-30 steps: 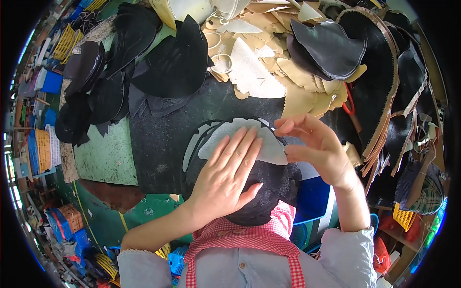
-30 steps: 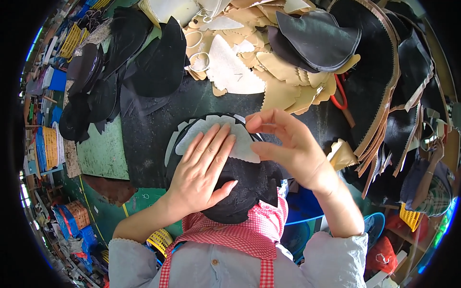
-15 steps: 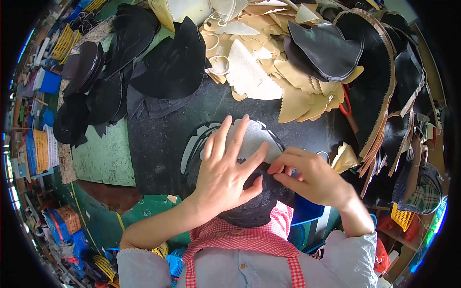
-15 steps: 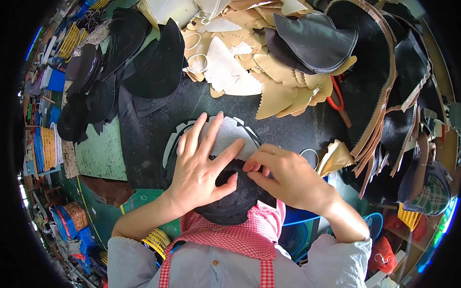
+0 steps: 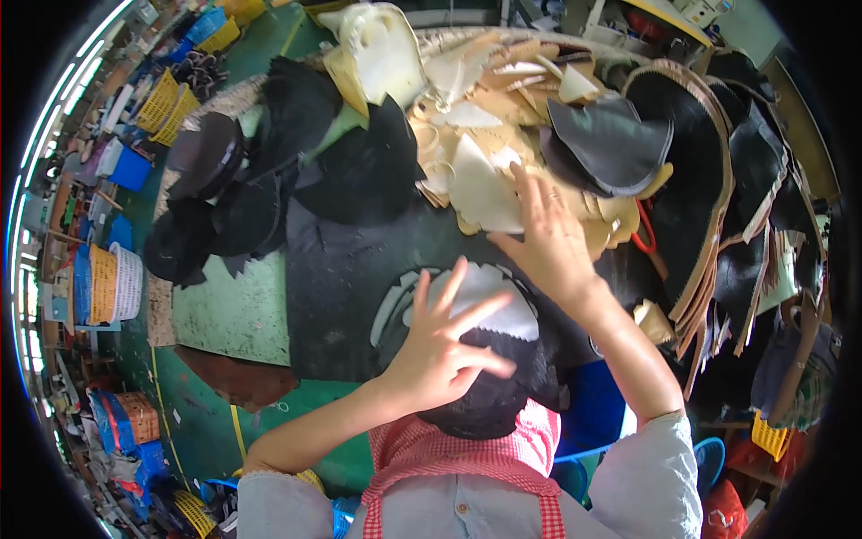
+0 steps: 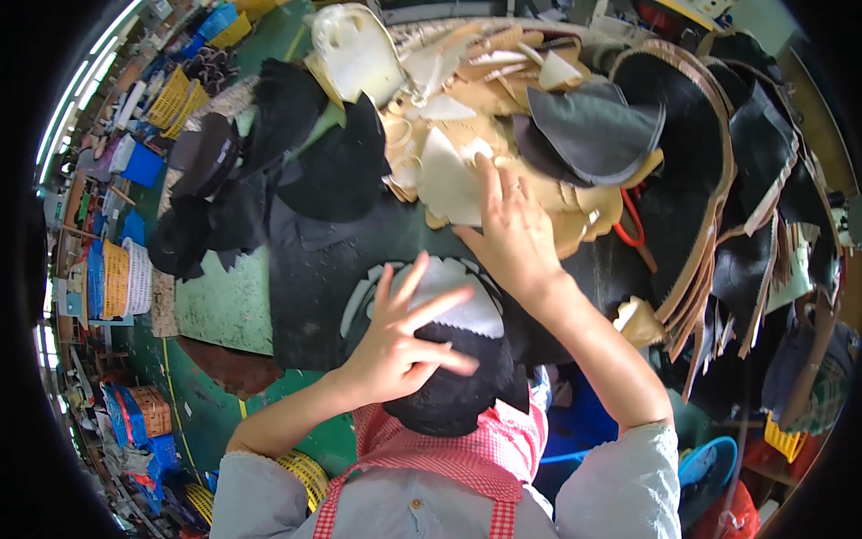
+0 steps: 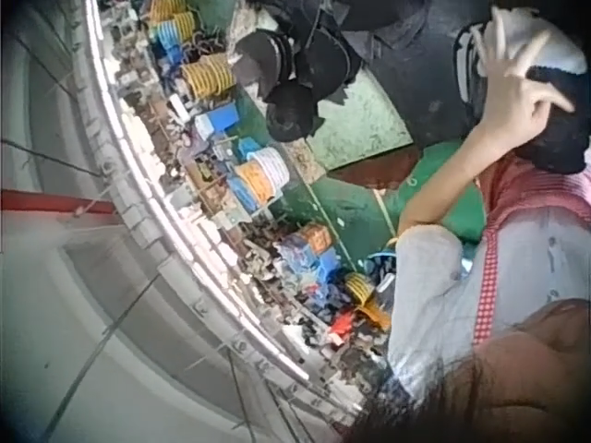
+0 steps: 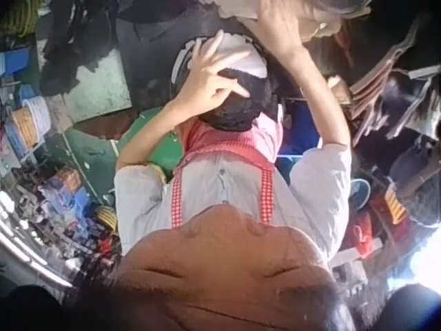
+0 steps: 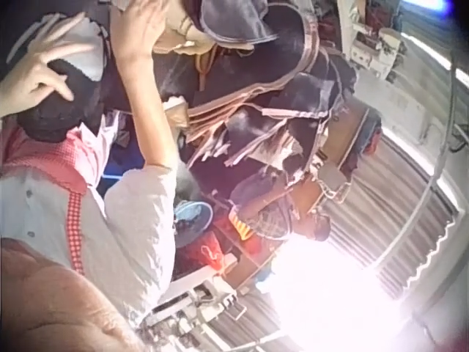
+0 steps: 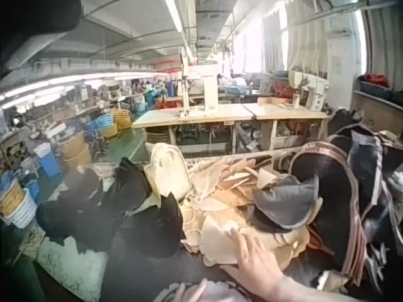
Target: Organizing and matching cut leather and fabric shoe components at a workbench.
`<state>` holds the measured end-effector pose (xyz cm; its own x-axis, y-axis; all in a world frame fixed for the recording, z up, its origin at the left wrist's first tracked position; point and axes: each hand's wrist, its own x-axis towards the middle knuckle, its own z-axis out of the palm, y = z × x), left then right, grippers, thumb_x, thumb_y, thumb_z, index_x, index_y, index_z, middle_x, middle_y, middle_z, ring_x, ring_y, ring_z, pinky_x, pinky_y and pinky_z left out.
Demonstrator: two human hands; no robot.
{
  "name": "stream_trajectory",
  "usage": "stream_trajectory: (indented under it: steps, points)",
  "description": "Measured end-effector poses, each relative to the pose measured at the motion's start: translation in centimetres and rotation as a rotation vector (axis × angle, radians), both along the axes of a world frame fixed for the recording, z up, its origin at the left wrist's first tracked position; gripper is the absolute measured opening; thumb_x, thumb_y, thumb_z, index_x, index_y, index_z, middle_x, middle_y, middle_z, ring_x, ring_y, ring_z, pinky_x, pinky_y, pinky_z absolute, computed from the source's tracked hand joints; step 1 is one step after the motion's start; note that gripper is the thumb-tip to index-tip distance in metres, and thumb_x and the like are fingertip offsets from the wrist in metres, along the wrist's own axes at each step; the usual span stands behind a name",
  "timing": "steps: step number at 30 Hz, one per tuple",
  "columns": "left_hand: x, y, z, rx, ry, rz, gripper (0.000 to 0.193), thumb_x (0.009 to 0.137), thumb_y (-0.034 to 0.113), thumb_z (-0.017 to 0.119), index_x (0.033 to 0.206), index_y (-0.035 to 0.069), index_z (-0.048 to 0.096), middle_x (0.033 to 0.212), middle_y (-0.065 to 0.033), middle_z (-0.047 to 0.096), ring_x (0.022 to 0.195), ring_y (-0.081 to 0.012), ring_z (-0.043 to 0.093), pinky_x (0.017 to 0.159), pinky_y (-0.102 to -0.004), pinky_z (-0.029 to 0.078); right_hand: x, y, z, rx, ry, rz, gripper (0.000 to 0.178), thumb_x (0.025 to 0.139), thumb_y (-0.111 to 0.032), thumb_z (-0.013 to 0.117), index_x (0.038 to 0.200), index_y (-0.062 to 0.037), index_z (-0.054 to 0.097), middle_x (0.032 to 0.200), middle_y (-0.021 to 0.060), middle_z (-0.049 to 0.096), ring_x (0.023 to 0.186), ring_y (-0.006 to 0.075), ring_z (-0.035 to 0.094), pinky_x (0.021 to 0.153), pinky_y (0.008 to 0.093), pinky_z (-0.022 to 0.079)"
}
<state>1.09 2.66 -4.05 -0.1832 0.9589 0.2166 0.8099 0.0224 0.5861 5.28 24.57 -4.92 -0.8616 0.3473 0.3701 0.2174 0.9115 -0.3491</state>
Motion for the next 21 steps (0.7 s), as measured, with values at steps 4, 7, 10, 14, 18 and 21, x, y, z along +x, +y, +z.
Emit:
stream_trajectory:
  steps: [4,7,10,14,18,21]
  points:
    - [-5.2,-2.0,1.0,0.259,-0.189,0.216,0.019,0.079,0.003,0.069,0.091,0.014,0.078,0.135,-0.0106,0.062,0.143,-0.0319,0.041,0.117,-0.0524,0.023,-1.1,0.6,-0.6,-0.182,-0.052,0.038,0.054,0.079,-0.012,0.076,0.127,-0.0057,0.052,0.099,0.0178,0.067,0.095,0.0378,0.066,0.080,0.0451,0.053]
    - [-10.0,-0.9,0.2,0.249,0.126,0.464,0.068,0.075,0.012,0.081,0.137,0.010,0.054,0.148,-0.0153,0.044,0.141,-0.0359,0.038,0.116,-0.0457,0.030,-0.2,2.5,1.0,-0.480,0.017,0.048,0.013,0.086,-0.009,0.067,0.097,-0.0029,0.063,0.084,0.0139,0.068,0.073,0.0264,0.068,0.068,0.0369,0.052]
    - [-13.9,-1.5,-3.9,0.057,0.433,0.530,0.065,0.079,0.031,0.079,0.138,0.017,0.055,0.145,-0.0163,0.046,0.133,-0.0399,0.042,0.109,-0.0504,0.036,-0.1,3.7,1.8,-0.894,0.124,0.040,0.009,0.093,-0.007,0.060,0.094,0.0013,0.057,0.076,0.0035,0.060,0.069,0.0099,0.058,0.064,0.0281,0.048]
    - [-13.9,-0.4,-3.4,0.242,0.423,0.598,0.022,0.090,0.021,0.069,0.109,0.012,0.073,0.121,-0.0105,0.067,0.116,-0.0346,0.061,0.097,-0.0437,0.046,1.0,6.9,2.7,-0.836,0.203,-0.096,0.020,0.097,-0.017,0.049,0.087,-0.0006,0.054,0.073,0.0004,0.051,0.068,0.0091,0.046,0.061,0.0268,0.040]
    - [-14.6,0.0,-2.6,0.289,0.332,0.666,0.011,0.094,0.015,0.064,0.092,0.005,0.061,0.092,-0.0123,0.070,0.088,-0.0346,0.068,0.074,-0.0430,0.051,0.3,5.9,2.2,-1.001,0.283,-0.016,0.023,0.096,-0.021,0.048,0.092,-0.0006,0.059,0.076,0.0003,0.053,0.073,0.0085,0.049,0.066,0.0252,0.041]
    - [-13.1,0.0,-1.4,0.267,0.258,0.686,0.008,0.096,0.012,0.061,0.095,0.006,0.057,0.077,-0.0147,0.064,0.069,-0.0349,0.065,0.060,-0.0435,0.049,-1.3,3.4,2.0,-1.487,0.252,0.260,0.037,0.096,-0.027,0.049,0.115,0.0018,0.061,0.088,0.0066,0.067,0.077,0.0126,0.062,0.070,0.0249,0.049]
